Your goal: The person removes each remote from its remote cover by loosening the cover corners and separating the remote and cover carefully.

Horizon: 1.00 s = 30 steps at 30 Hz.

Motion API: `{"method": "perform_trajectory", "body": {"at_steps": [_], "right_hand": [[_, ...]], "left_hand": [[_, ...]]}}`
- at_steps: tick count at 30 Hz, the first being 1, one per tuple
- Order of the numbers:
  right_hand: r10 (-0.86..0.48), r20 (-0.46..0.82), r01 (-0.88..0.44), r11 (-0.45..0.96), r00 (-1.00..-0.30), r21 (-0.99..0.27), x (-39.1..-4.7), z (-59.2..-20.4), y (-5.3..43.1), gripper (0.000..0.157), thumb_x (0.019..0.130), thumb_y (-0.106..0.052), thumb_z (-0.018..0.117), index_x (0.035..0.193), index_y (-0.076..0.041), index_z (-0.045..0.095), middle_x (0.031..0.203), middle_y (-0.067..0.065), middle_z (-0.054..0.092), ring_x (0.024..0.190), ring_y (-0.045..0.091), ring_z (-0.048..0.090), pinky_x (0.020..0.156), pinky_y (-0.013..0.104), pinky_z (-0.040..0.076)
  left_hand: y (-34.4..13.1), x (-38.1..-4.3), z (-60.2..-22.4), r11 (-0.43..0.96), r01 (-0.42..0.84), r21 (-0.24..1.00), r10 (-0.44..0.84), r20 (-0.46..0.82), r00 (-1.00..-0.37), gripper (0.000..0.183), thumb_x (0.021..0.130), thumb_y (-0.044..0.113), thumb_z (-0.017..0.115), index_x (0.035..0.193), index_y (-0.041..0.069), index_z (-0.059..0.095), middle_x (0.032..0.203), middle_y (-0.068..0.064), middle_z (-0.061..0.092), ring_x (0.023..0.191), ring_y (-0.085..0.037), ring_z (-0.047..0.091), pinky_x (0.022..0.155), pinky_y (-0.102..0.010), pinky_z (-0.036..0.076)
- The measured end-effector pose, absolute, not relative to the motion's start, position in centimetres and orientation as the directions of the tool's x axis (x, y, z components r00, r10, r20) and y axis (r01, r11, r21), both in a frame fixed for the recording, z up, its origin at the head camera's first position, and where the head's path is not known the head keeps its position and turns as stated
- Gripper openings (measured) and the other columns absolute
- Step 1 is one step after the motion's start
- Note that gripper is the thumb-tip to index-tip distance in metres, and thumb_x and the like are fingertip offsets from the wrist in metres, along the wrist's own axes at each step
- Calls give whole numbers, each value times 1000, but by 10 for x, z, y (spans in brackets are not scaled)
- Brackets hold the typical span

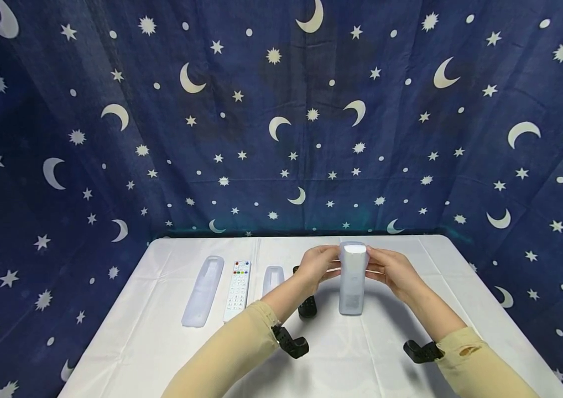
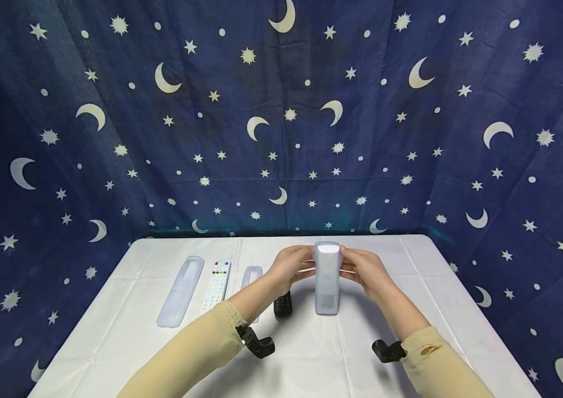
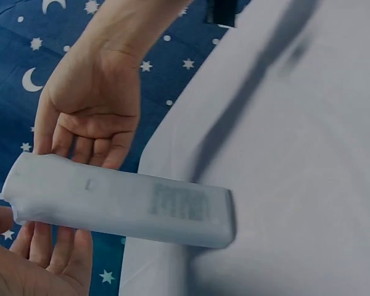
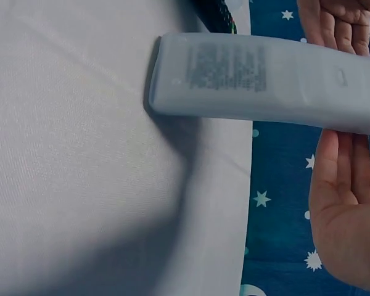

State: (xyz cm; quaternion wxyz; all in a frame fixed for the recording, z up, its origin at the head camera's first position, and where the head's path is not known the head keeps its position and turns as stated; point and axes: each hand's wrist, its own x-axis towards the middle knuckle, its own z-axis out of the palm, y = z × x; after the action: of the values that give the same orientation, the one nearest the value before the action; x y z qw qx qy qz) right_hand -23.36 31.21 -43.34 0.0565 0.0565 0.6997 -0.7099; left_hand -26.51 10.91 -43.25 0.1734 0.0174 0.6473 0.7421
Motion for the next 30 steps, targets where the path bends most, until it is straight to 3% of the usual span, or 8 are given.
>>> {"method": "perform_trajectory", "body": {"at_steps": [10, 24, 30], "right_hand": [[-10, -137, 137, -37, -990, -990, -232, -433, 316, 35, 104, -19, 60, 127, 7, 57, 99, -3, 71, 93, 13, 70, 89, 35, 58], [-30, -182, 181, 46, -983, -982, -232, -452, 313, 33, 105, -8, 51, 127, 16, 56, 94, 0, 70, 85, 12, 68, 83, 33, 60], [9, -213, 213, 52, -977, -976, -231, -462, 311, 35, 103, -8, 52, 129, 16, 55, 93, 0, 71, 83, 12, 68, 80, 33, 60]], "left_hand": [[104, -263, -438, -50, -234, 971, 338, -204, -919, 27, 102, 26, 64, 116, 3, 70, 109, -6, 70, 101, -22, 70, 83, -36, 60], [108, -266, -455, -52, -287, 956, 328, -255, -909, 29, 105, 21, 59, 120, -3, 68, 100, -9, 71, 86, -17, 69, 79, -31, 61], [107, -260, -459, -61, -315, 947, 325, -280, -903, 33, 102, 28, 64, 121, 1, 68, 105, -8, 70, 93, -19, 70, 81, -33, 61]]}}
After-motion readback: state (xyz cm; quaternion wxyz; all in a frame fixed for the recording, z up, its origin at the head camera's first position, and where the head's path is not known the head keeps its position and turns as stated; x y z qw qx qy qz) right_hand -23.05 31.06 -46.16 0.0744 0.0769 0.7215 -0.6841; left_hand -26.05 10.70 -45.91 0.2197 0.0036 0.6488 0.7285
